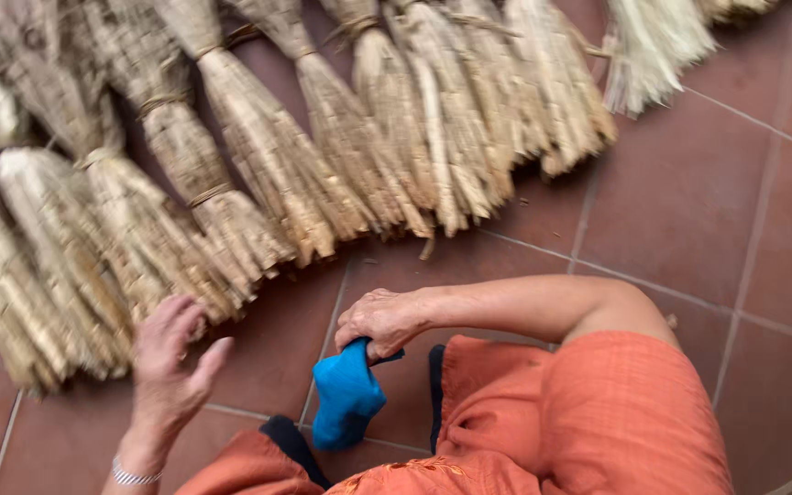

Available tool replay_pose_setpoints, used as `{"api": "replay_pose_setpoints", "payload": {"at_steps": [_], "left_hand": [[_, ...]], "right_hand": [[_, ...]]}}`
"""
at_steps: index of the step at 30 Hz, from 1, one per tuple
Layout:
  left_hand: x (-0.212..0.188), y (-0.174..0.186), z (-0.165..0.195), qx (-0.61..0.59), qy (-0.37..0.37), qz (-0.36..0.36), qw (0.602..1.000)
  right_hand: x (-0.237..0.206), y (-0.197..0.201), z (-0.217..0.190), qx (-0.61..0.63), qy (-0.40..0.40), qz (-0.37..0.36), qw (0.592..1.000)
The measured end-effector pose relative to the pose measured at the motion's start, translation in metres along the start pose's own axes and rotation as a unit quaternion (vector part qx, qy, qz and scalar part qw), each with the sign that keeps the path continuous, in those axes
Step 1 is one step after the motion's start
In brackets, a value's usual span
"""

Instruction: The person gathers dried plant strips into bundles, aligns them, and ties them with a thin strip. The person then wipes the floor with a blue cloth and arranges the finished bundles in rows.

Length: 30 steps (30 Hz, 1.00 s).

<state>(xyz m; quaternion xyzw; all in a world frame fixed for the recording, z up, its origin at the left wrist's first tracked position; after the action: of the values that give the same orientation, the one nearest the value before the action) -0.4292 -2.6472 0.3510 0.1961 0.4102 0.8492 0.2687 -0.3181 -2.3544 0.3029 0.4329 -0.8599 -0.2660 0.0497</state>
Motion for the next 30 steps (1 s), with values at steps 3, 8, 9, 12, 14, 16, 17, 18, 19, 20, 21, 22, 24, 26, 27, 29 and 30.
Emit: {"api": "replay_pose_setpoints", "payload": {"at_steps": [3, 8, 9, 12, 14, 16, 17, 18, 19, 20, 21, 22, 24, 26, 27, 29, 30], "left_hand": [[0.023, -0.023, 0.028, -0.232, 0.013, -0.133, 0.963], [0.057, -0.084, 0.017, -0.429, 0.141, -0.309, 0.837], [0.063, -0.091, 0.008, -0.45, 0.157, -0.291, 0.83], [0.071, -0.107, -0.014, -0.479, 0.26, -0.287, 0.788], [0.071, -0.115, -0.017, -0.512, 0.3, -0.24, 0.768], [0.066, -0.123, -0.012, -0.534, 0.325, -0.186, 0.758], [0.062, -0.126, -0.008, -0.558, 0.328, -0.141, 0.75], [0.06, -0.13, -0.005, -0.58, 0.328, -0.097, 0.74], [0.054, -0.131, -0.003, -0.599, 0.328, -0.051, 0.729], [0.048, -0.131, -0.003, -0.582, 0.348, -0.022, 0.735], [0.041, -0.128, -0.003, -0.566, 0.367, 0.005, 0.738], [0.034, -0.123, -0.001, -0.548, 0.387, 0.031, 0.741], [0.02, -0.106, 0.008, -0.552, 0.411, 0.082, 0.721], [0.004, -0.076, 0.024, -0.531, 0.433, 0.099, 0.722], [-0.003, -0.06, 0.034, -0.509, 0.444, 0.09, 0.732], [-0.011, -0.029, 0.058, -0.504, 0.469, 0.096, 0.719], [-0.014, -0.015, 0.076, -0.52, 0.483, 0.112, 0.695]], "right_hand": [[0.018, 0.049, -0.015, 0.034, 0.062, 0.028, 0.997], [0.069, 0.118, 0.011, 0.112, 0.078, 0.11, 0.985], [0.079, 0.128, 0.019, 0.122, 0.057, 0.115, 0.984], [0.105, 0.143, 0.033, 0.153, -0.042, 0.151, 0.976], [0.111, 0.151, 0.031, 0.119, -0.035, 0.201, 0.972], [0.109, 0.155, 0.026, 0.083, -0.041, 0.244, 0.965], [0.105, 0.157, 0.023, 0.064, -0.045, 0.265, 0.961], [0.101, 0.16, 0.022, 0.043, -0.049, 0.286, 0.956], [0.099, 0.159, 0.02, 0.048, -0.067, 0.292, 0.953], [0.094, 0.16, 0.018, 0.053, -0.086, 0.296, 0.95], [0.089, 0.159, 0.012, 0.058, -0.107, 0.3, 0.946], [0.084, 0.157, 0.007, 0.095, -0.123, 0.275, 0.949], [0.079, 0.148, -0.012, 0.165, -0.144, 0.232, 0.948], [0.076, 0.137, -0.044, 0.153, -0.166, 0.188, 0.956], [0.075, 0.131, -0.061, 0.144, -0.174, 0.165, 0.96], [0.076, 0.117, -0.1, 0.164, -0.2, 0.113, 0.959], [0.077, 0.114, -0.12, 0.149, -0.186, 0.101, 0.966]]}}
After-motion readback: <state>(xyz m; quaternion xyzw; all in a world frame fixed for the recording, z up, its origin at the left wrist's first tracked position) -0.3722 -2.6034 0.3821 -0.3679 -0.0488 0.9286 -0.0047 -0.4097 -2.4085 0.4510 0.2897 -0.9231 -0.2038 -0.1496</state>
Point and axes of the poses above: each hand's wrist, its own x-axis towards the middle knuckle, its own y-axis out of the back of the hand, z = x × y, the point moved 3 cm from there along x, towards the middle knuckle, and after that the axes turned 1 degree about y, right-handed, at the moved point
